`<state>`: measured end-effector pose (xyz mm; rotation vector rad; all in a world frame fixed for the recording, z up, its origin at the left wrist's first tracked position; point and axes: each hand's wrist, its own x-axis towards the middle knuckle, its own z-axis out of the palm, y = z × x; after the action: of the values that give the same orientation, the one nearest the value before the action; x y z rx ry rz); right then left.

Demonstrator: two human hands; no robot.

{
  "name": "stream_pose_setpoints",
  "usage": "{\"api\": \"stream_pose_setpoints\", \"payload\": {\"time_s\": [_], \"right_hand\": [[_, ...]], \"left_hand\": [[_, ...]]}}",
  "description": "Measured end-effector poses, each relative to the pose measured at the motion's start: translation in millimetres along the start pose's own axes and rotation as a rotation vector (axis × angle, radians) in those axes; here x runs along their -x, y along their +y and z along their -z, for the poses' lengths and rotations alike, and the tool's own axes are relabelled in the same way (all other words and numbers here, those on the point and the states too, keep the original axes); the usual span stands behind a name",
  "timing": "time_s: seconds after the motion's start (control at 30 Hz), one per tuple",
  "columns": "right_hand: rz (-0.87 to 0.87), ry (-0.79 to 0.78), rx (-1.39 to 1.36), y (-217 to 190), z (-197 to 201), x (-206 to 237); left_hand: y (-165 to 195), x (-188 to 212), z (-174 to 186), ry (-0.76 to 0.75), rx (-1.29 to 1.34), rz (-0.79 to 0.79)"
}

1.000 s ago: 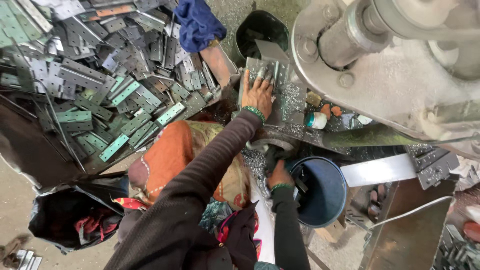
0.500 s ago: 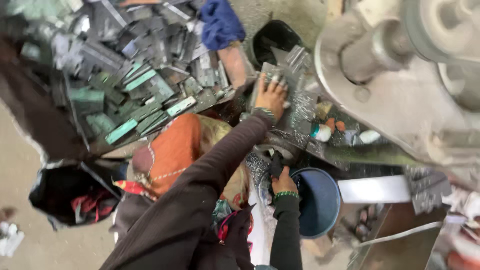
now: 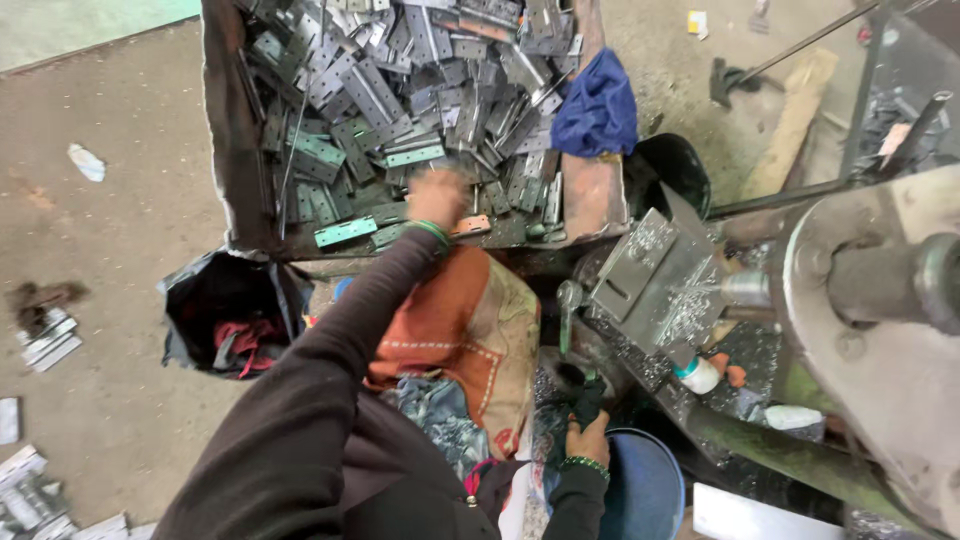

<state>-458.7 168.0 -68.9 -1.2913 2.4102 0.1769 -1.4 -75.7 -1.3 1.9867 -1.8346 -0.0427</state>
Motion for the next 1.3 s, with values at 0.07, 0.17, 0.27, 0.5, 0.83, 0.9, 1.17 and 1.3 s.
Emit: {"api": "stream_pose_setpoints", "payload": {"time_s": [0.07, 0.17, 0.27, 0.5, 0.83, 0.9, 1.17, 1.3], "right_hand": [[-0.018, -0.006, 0.012, -1.7, 3.3, 1.3], [-0.041, -0.006, -0.010, -5.0, 8.0, 1.9], [-0.066, -0.004, -0.024, -10.2, 11.9, 1.1], [-0.080, 0.003, -0.018, -22.1, 17.0, 6.4], [-0.057, 0.035, -0.011, -26.0, 17.0, 9.1], [-0.063, 0.020, -0.040, -24.6, 13.6, 9.5], [-0.021, 0.018, -0.054, -18.6, 8.0, 14.3], [-0.050, 0.005, -0.066, -19.1, 7.9, 14.1]], "left_hand": [[-33.4, -6.7, 1.4, 0.009, -0.050, 0.128], [-50.6, -18.2, -0.1, 0.222, -0.242, 0.123], [-51.7, -25.8, -2.3, 0.100, -0.292, 0.134], [-63.9, -7.7, 6.5, 0.137, -0.252, 0.000], [-68.2, 42.5, 41.4, 0.030, 0.068, 0.097], [-74.6, 39.9, 40.3, 0.029, 0.200, 0.207], [-82.3, 46.2, 37.8, -0.187, 0.203, 0.603], [-79.0, 44.3, 41.5, -0.240, 0.127, 0.675]]}}
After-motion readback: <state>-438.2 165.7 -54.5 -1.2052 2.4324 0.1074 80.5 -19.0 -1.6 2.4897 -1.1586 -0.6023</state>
